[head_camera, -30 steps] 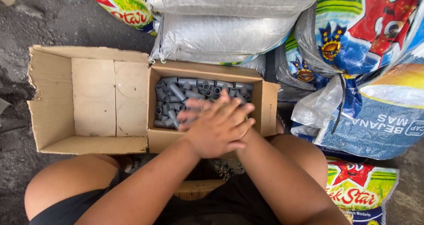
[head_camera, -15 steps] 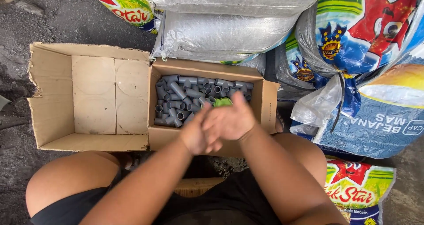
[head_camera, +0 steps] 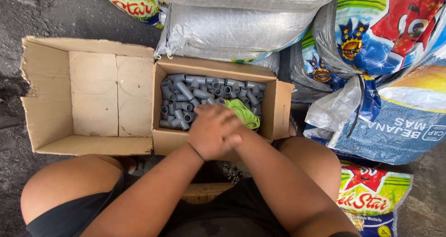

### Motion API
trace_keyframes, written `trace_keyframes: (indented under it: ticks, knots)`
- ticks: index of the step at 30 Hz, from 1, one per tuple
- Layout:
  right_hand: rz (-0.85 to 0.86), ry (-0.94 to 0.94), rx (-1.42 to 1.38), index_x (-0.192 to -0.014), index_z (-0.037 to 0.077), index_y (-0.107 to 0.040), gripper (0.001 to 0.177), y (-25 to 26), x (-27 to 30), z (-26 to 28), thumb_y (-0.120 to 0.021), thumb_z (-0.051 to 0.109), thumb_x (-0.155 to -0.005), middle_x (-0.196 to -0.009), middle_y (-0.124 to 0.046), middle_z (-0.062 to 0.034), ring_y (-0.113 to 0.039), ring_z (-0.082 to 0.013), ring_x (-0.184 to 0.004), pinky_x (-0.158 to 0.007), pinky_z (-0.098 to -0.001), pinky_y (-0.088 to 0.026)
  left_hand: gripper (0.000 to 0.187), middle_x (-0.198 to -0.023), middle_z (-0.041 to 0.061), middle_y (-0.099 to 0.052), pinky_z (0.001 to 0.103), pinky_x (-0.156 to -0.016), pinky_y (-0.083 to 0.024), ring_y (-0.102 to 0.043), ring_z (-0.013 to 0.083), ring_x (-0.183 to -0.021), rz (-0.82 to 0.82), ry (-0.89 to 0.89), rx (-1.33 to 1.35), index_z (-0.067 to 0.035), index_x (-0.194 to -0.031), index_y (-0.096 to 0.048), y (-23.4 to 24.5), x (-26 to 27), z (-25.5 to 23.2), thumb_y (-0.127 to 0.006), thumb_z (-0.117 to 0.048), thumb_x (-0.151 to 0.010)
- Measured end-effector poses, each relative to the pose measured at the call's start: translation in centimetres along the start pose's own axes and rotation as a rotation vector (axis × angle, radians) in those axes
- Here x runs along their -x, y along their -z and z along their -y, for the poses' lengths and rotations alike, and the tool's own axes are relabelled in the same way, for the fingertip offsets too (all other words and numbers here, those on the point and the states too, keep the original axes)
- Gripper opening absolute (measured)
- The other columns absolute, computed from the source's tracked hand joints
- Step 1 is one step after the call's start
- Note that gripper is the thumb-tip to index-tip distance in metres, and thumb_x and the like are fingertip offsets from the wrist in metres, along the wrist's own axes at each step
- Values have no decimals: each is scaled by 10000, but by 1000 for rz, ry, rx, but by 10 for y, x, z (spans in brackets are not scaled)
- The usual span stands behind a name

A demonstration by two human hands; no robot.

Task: Cleaning small grey PVC elbow fittings with a cloth and sorting them into a box

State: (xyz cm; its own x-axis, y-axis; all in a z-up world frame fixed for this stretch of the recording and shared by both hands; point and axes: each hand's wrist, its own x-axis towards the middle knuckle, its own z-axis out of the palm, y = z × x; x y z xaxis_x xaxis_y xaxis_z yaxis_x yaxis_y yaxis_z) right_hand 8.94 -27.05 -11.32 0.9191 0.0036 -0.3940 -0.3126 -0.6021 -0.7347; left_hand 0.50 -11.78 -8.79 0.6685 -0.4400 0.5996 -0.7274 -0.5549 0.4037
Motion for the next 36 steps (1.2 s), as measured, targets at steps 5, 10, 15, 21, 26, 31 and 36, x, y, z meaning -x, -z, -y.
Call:
trace_keyframes:
  ticks: [5,10,15,21,26,31,36]
  knots:
    - [186,91,431,-1472,278,-561,602,0,2,-5,-677,540,-942,-1353,-646,-28,-606,-228,-1298,-1054,-397,-513,609,-1668,212,-234,545,-1149,-389,-352,402,-1502,794,955,-270,-258,-1551,-455,58,-11,30,-467,-555,-1020]
    - [217,64,408,-1555,256,-462,761,-8,-15,-28,-745,503,-894,-1471,-529,-99,-517,-310,-1390,-1131,-456,-462,618,-1694,184,-182,519,-1126,-422,-352,369,-1502,993,854,-252,-252,-1532,-478,94,-22,17,-497,-562,-998]
    - [326,67,535,-1651,294,-265,858,-25,-4,-19,-663,531,-929,-1566,-466,-92,-422,-382,-1454,-1220,-590,-279,635,-1693,157,-210,532,-1109,-426,-366,368,-1489,1109,769,-275,-256,-1510,-503,120,-34,-9,-551,-563,-957]
    - [269,75,629,-1431,184,-556,545,-19,10,4,-572,534,-1013,-1371,-644,-92,-491,-296,-1384,-1220,-480,-266,580,-1654,175,-300,545,-1141,-395,-396,386,-1469,1120,737,-229,-196,-1493,-527,129,-27,-13,-550,-492,-994]
    - [91,271,489,-1270,94,-661,518,-20,14,13,-733,472,-922,-1169,-721,-146,-587,-283,-1254,-1173,-399,-274,606,-1610,114,-393,518,-1141,-414,-447,339,-1447,883,905,-91,-226,-1562,-445,110,-5,8,-498,-466,-1009]
    - [81,291,35,-1138,129,-746,399,-7,53,51,-875,288,-795,-1011,-722,-128,-704,-300,-1017,-890,-386,-554,755,-1677,212,-174,526,-1157,-441,-366,424,-1475,607,938,156,-206,-1625,-296,109,-19,-4,-652,-326,-970]
    - [170,296,-118,-1125,101,-755,373,15,78,61,-880,185,-784,-963,-767,-91,-714,-182,-885,-820,-339,-578,543,-1600,145,-331,493,-1066,-547,-532,414,-1353,352,935,276,-286,-1472,-486,86,-8,-1,-653,-235,-958]
